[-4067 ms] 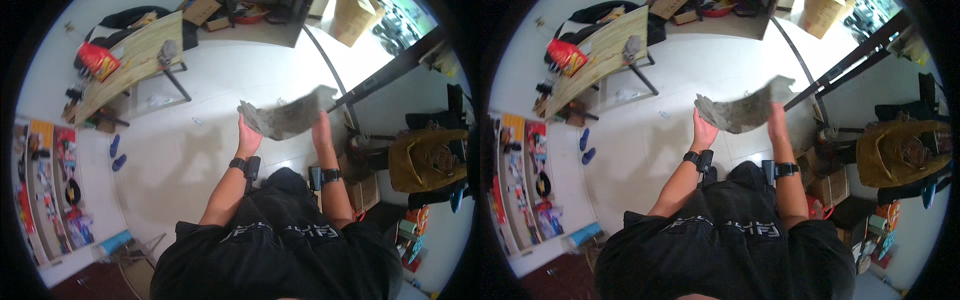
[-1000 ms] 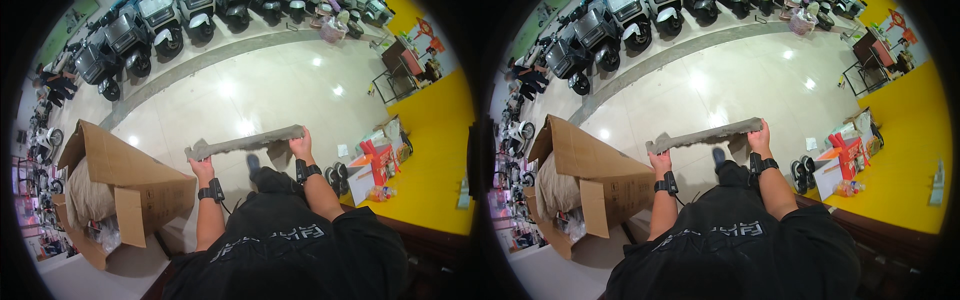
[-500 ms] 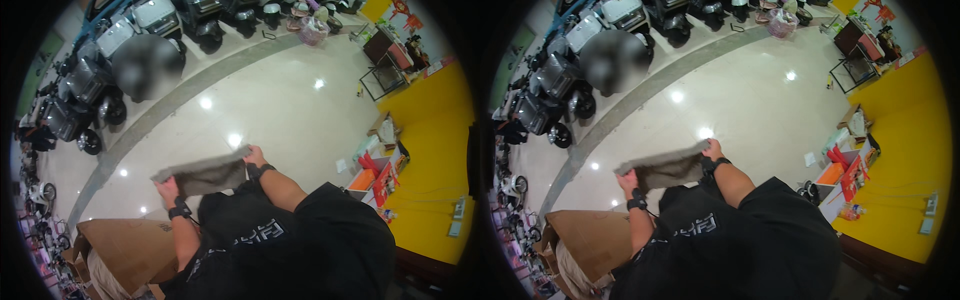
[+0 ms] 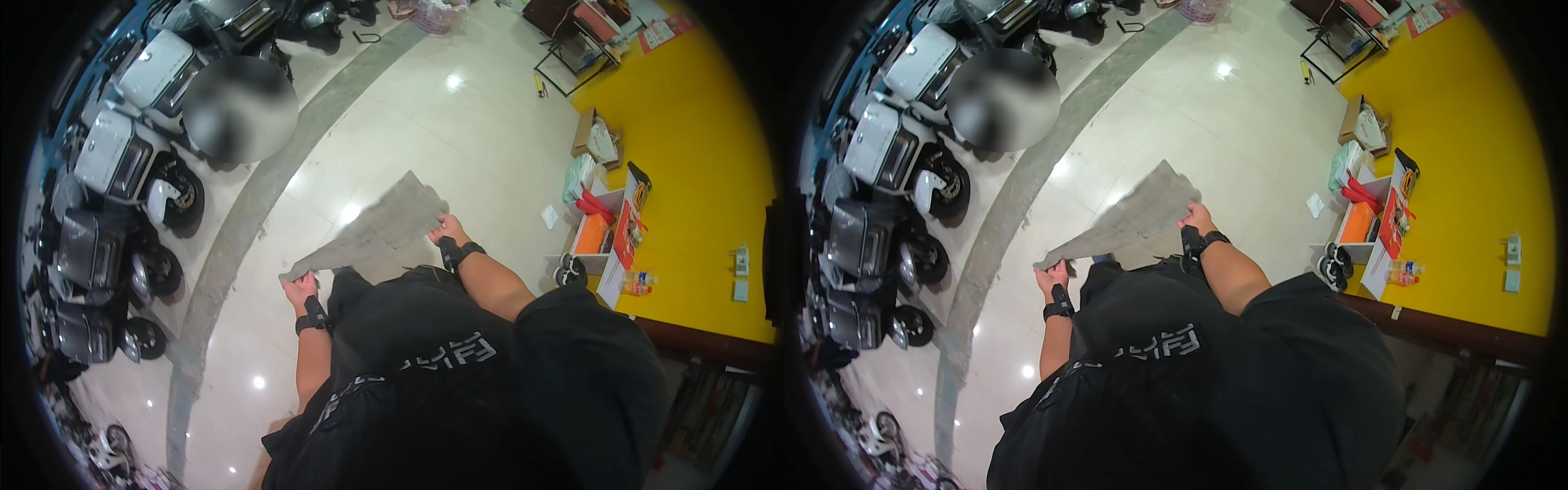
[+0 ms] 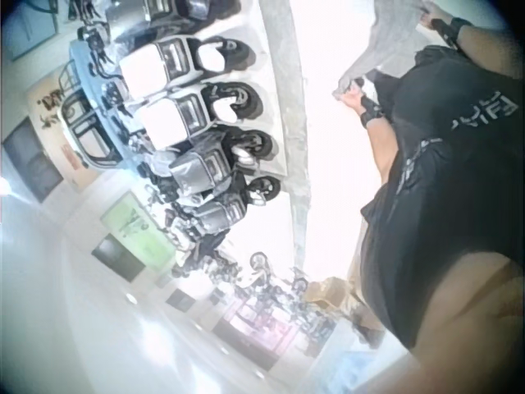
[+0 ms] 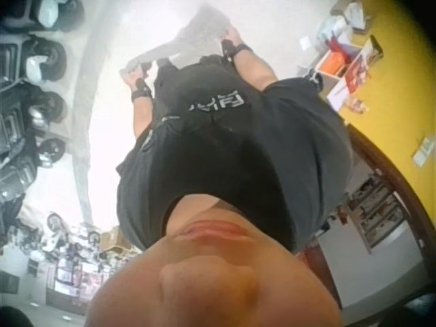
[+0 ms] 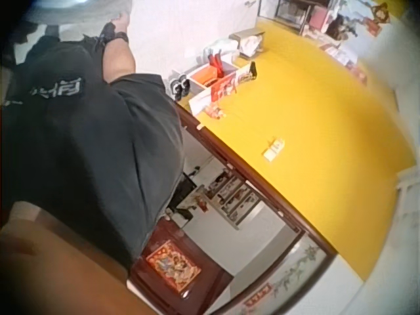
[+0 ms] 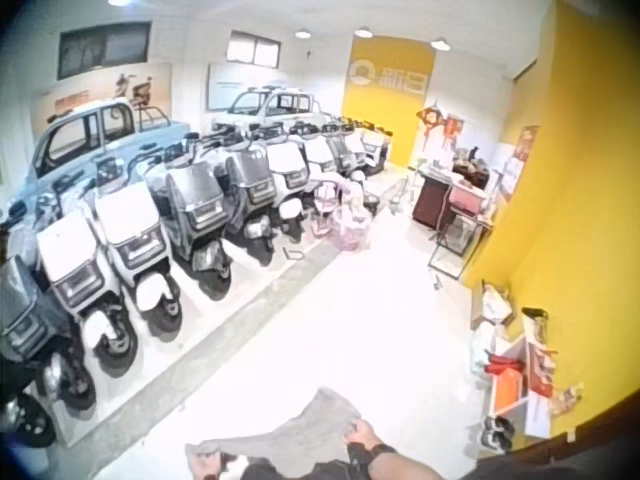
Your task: The person washes a gray cloth in a kitchen sink, wrings it out, and carries it into a room with parked scooters. They then use the cloth to wipe a wet area on the tiled floor, repeatedly folding and pressing the cloth to absorb the water.
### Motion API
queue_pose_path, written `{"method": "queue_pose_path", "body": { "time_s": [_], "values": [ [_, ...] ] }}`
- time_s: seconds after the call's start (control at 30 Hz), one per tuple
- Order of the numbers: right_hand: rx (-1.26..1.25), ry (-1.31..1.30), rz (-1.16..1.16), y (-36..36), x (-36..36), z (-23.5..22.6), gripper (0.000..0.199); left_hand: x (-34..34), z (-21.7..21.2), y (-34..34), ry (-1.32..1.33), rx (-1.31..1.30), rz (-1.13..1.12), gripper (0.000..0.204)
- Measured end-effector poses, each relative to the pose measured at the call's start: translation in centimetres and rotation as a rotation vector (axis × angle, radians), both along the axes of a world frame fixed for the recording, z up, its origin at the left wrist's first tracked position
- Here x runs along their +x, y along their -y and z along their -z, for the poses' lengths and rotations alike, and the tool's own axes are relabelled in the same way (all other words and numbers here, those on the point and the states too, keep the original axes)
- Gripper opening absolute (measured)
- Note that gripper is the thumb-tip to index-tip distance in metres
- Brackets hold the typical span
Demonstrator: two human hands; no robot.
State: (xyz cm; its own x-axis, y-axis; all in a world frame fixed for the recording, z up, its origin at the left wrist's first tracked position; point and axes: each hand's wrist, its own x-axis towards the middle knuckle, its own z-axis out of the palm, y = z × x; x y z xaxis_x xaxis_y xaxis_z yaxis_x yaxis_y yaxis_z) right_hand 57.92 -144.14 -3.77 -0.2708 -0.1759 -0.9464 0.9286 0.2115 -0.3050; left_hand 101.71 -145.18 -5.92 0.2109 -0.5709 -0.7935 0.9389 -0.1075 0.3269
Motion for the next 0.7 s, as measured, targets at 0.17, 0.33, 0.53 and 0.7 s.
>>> {"method": "queue_pose_path", "body": {
  "time_s": [0.17,0.33,0.53,0.7],
  "values": [
    [-0.275,0.12,0.18,4.9,1.4,-0.5,0.027,0.7,-3.7,13.5,0.037,-0.093,0.167,0.06],
    [-0.291,0.078,0.245,10.3,1.7,-2.3,0.023,-2.0,-5.0,23.7,0.071,-0.138,0.278,0.057],
    [-0.159,0.118,0.43,16.9,-3.4,3.5,0.04,-7.3,-1.7,35.0,0.098,-0.022,0.551,0.049],
    [-0.208,0.061,0.352,23.5,-6.9,10.8,0.051,-12.6,-2.6,45.0,0.452,0.212,0.954,0.042]
  ]
}}
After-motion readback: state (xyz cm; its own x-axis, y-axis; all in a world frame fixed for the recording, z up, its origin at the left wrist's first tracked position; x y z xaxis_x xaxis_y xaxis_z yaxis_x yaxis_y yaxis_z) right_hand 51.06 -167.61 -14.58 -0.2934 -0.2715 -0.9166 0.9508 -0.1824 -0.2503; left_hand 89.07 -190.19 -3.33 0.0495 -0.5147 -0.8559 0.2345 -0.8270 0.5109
